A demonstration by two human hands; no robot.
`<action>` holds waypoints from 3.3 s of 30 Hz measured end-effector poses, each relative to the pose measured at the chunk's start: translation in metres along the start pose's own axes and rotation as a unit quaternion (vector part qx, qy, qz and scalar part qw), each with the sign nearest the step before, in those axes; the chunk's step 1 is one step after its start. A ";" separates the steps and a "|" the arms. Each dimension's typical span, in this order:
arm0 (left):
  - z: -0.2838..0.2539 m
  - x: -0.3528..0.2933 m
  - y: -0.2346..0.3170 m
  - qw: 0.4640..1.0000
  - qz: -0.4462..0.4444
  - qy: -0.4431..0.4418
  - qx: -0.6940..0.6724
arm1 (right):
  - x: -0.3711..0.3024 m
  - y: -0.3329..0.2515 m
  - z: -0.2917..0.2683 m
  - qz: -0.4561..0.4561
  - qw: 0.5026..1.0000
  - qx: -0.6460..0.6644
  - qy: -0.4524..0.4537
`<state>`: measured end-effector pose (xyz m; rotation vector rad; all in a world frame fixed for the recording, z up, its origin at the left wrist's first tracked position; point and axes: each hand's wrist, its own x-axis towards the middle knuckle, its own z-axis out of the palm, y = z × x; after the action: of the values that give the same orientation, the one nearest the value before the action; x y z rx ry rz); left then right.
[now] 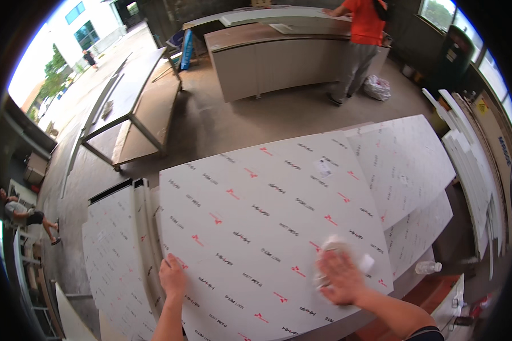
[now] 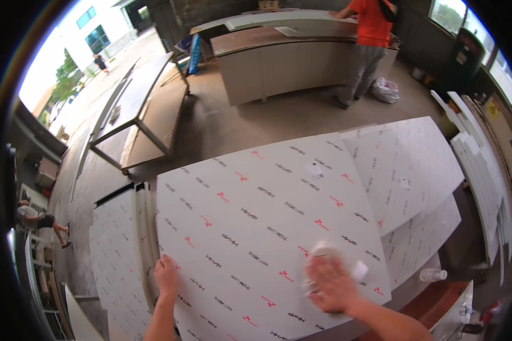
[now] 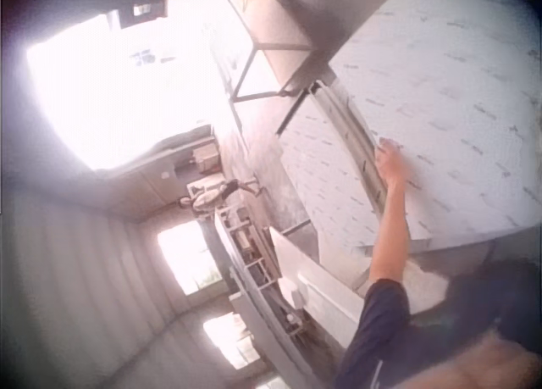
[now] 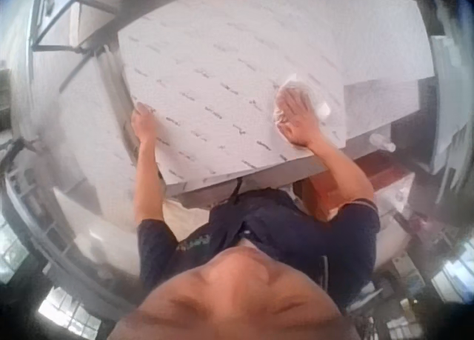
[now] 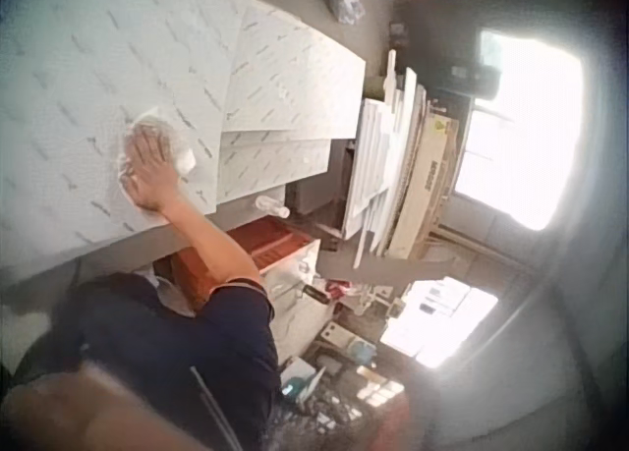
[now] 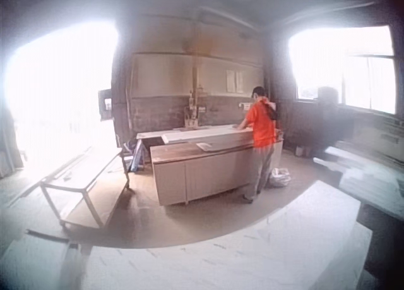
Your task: The person wipes a large white panel with a cloth, peels protective film from another panel using a small blade, and cleans the edges and surfaces of the stack.
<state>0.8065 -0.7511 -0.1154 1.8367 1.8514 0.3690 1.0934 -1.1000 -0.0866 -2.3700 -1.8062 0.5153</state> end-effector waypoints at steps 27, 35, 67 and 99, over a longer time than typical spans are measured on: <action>0.006 0.014 -0.013 0.998 0.044 0.028 -0.018 | 0.006 0.147 -0.031 0.051 0.986 0.074 0.143; 0.014 0.003 0.010 0.999 0.033 0.022 -0.022 | -0.154 0.066 0.007 0.167 0.976 0.066 0.124; 0.010 0.018 -0.009 0.998 0.046 0.026 -0.039 | -0.101 -0.004 0.012 0.171 0.950 0.106 0.238; -0.075 -0.150 -0.141 0.955 0.133 0.182 0.191 | -0.316 0.276 0.022 0.506 0.844 0.005 0.180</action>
<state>0.6415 -0.8951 -0.1030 2.4317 2.0244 0.5009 1.2650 -1.4812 -0.1263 -2.9767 -0.2877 0.1046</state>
